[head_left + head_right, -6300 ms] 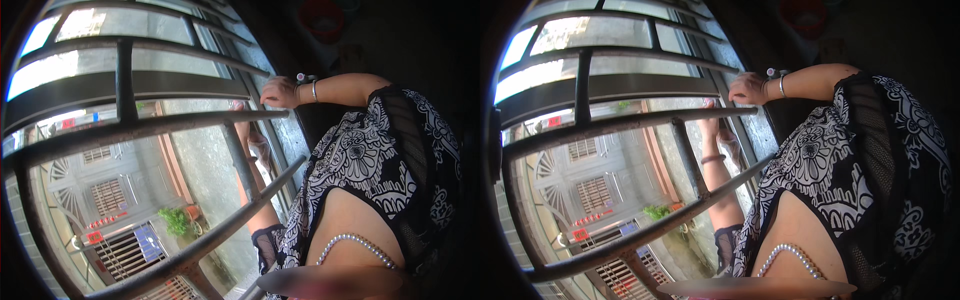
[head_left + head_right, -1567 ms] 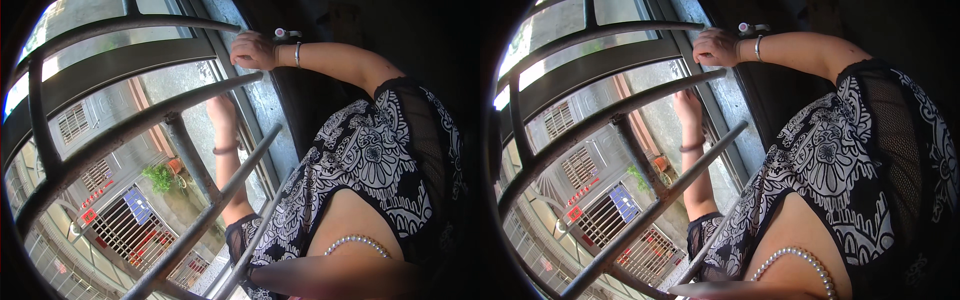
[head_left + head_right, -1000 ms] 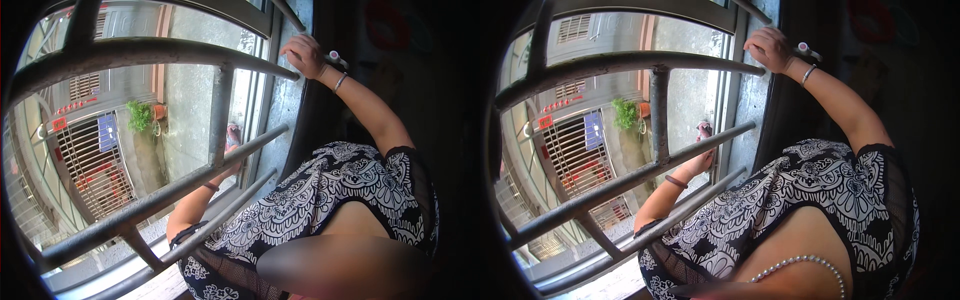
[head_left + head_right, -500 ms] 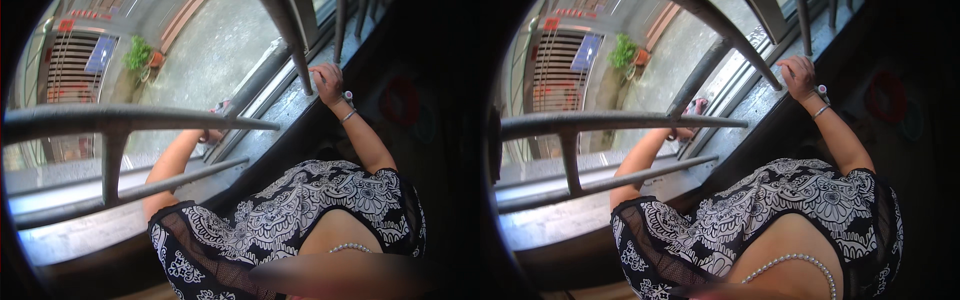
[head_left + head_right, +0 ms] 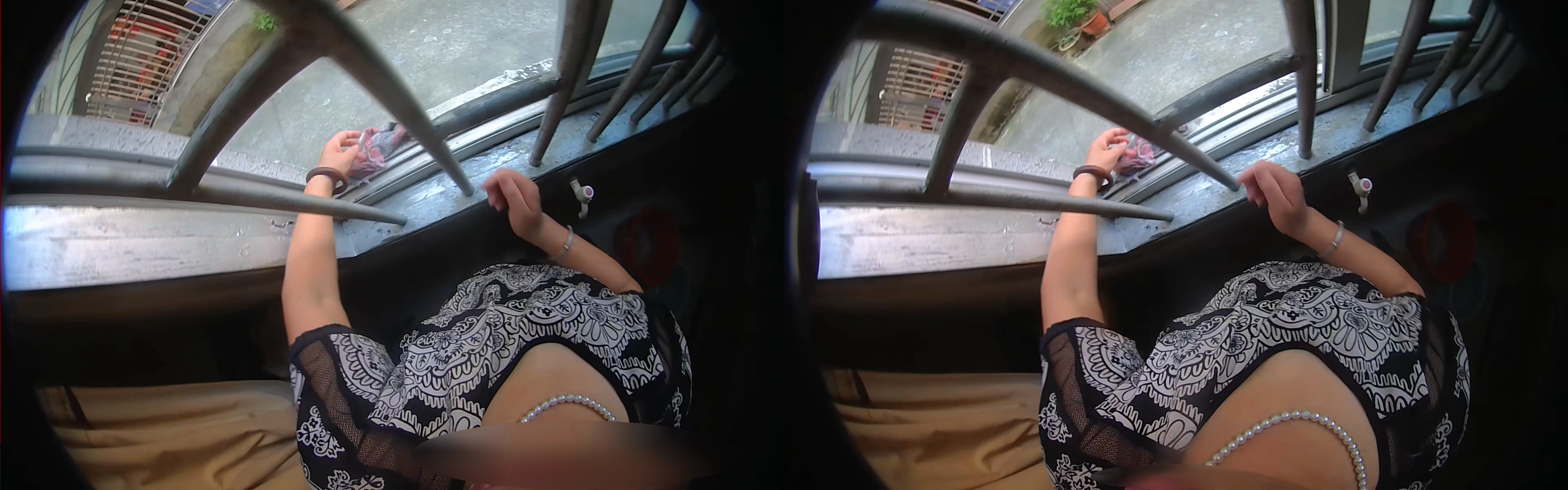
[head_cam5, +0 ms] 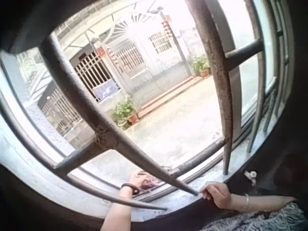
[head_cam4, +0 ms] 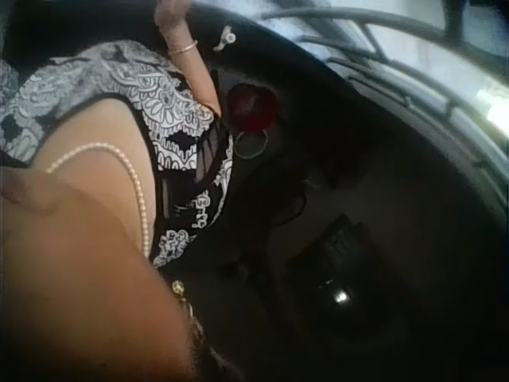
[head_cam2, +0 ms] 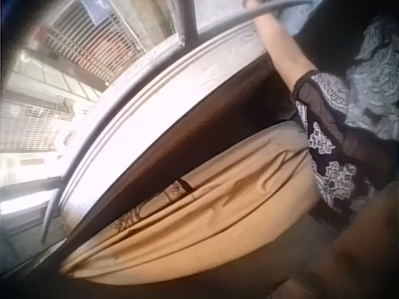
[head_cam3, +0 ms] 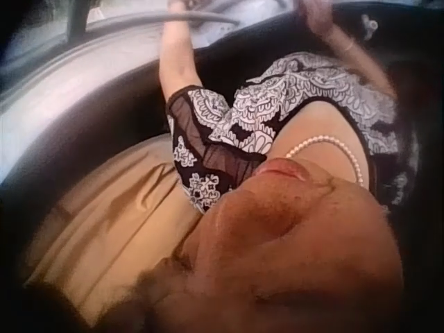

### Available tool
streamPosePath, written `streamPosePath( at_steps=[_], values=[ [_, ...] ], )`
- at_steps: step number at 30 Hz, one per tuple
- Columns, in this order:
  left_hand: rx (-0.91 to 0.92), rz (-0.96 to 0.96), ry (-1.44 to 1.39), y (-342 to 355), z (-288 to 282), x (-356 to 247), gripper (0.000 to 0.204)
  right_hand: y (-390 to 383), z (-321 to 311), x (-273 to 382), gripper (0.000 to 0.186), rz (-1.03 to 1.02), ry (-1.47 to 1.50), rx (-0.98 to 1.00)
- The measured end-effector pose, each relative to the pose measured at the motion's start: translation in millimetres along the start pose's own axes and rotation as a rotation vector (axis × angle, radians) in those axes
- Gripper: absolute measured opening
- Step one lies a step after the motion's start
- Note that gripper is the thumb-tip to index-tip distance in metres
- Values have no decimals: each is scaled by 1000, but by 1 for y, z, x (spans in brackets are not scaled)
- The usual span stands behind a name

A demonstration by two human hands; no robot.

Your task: Wiping the window frame and security bars with a cloth.

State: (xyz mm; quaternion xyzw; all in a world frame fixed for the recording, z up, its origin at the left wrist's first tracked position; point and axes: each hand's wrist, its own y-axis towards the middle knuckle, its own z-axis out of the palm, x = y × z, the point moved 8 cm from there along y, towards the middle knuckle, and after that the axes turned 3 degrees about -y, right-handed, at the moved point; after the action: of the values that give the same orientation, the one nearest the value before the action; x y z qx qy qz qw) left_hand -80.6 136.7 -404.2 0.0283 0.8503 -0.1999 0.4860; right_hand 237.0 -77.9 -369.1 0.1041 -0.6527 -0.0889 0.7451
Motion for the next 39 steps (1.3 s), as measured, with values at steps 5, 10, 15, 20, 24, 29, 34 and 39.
streamPosePath(
  at_steps=[5,10,15,20,24,29,34,39],
  values=[
    [-309,228,-449,13,-6,-11,34,45,-2,-21,34,49,141,-372],
    [-418,278,-385,-50,67,-26,18,131,-20,5,31,-42,-153,-145],
    [-426,733,181,-157,99,-57,19,188,46,35,43,-171,-850,315],
    [-481,970,315,-181,87,-45,22,165,133,32,52,-269,-1291,891],
    [-558,998,249,-178,86,-28,28,125,158,52,57,-341,-1131,1077],
    [-633,1065,260,-188,78,-22,28,100,141,47,44,-394,-1141,1090],
    [-636,1032,271,-191,81,-34,23,127,108,1,45,-103,-1238,1194],
    [-634,1027,300,-186,86,-28,25,125,115,14,48,-87,-1259,1154]
  ],
)
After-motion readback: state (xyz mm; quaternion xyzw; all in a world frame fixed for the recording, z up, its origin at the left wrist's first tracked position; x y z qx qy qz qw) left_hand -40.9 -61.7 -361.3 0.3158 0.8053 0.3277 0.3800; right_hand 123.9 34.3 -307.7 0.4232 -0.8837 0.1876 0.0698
